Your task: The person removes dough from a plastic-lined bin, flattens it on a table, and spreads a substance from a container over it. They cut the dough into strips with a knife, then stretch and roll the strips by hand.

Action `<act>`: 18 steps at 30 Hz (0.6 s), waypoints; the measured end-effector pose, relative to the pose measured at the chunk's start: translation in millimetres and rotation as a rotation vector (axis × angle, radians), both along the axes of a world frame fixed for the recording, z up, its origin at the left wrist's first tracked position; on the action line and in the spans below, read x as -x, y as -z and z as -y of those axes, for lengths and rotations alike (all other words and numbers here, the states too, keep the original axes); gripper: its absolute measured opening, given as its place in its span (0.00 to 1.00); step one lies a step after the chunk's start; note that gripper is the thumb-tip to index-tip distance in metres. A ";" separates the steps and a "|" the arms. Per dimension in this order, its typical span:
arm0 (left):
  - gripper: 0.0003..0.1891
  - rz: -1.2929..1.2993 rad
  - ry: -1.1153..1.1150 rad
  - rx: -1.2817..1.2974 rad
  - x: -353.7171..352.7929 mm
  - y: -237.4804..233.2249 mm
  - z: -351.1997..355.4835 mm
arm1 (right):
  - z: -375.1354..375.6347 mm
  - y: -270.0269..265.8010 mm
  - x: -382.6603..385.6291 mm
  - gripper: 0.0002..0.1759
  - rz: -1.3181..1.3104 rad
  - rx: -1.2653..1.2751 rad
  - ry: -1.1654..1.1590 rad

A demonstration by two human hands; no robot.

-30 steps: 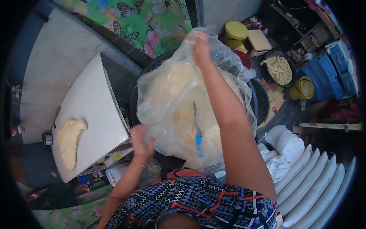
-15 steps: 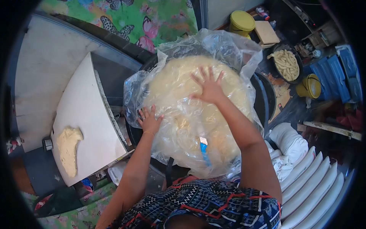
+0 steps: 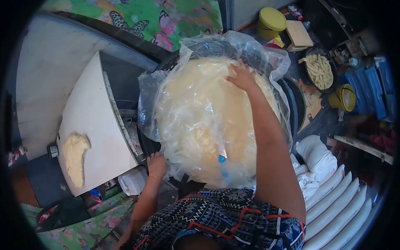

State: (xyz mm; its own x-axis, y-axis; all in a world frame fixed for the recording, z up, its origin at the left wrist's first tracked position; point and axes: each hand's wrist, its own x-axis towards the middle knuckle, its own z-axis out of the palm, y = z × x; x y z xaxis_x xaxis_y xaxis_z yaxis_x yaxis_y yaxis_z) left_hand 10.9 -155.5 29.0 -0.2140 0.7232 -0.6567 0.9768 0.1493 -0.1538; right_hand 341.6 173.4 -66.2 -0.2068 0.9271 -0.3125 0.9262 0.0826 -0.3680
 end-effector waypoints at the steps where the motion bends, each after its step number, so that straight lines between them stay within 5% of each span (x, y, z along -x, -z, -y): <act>1: 0.25 0.072 -0.095 -0.105 -4.0 -10.0 0.9 | 6.4 -6.7 -12.8 0.39 -0.092 -0.155 0.001; 3: 0.34 0.244 -0.202 -0.572 -16.8 -30.3 -8.0 | 44.4 -33.8 -37.6 0.35 -0.159 -0.428 0.049; 6: 0.40 0.354 0.033 -0.780 -28.2 -35.4 -40.4 | 115.0 -38.2 -68.7 0.35 0.039 -0.542 0.282; 7: 0.41 0.351 0.134 -0.815 -31.0 -30.6 -53.1 | 138.5 -0.3 -95.2 0.36 0.074 -0.517 0.319; 10: 0.42 0.249 -0.006 -0.576 -3.0 54.3 -74.0 | 171.1 66.9 -135.0 0.38 0.032 -0.426 0.298; 12: 0.42 0.398 -0.343 -0.303 11.3 85.1 -72.5 | 165.0 67.0 -137.1 0.39 -0.047 -0.360 0.228; 14: 0.40 0.465 -0.329 -0.307 11.3 99.7 -74.9 | 149.0 57.7 -132.6 0.39 -0.129 -0.139 0.335; 18: 0.36 0.637 -0.217 -0.488 -5.7 34.3 -33.7 | 143.0 -8.7 -122.5 0.29 -0.432 0.054 0.406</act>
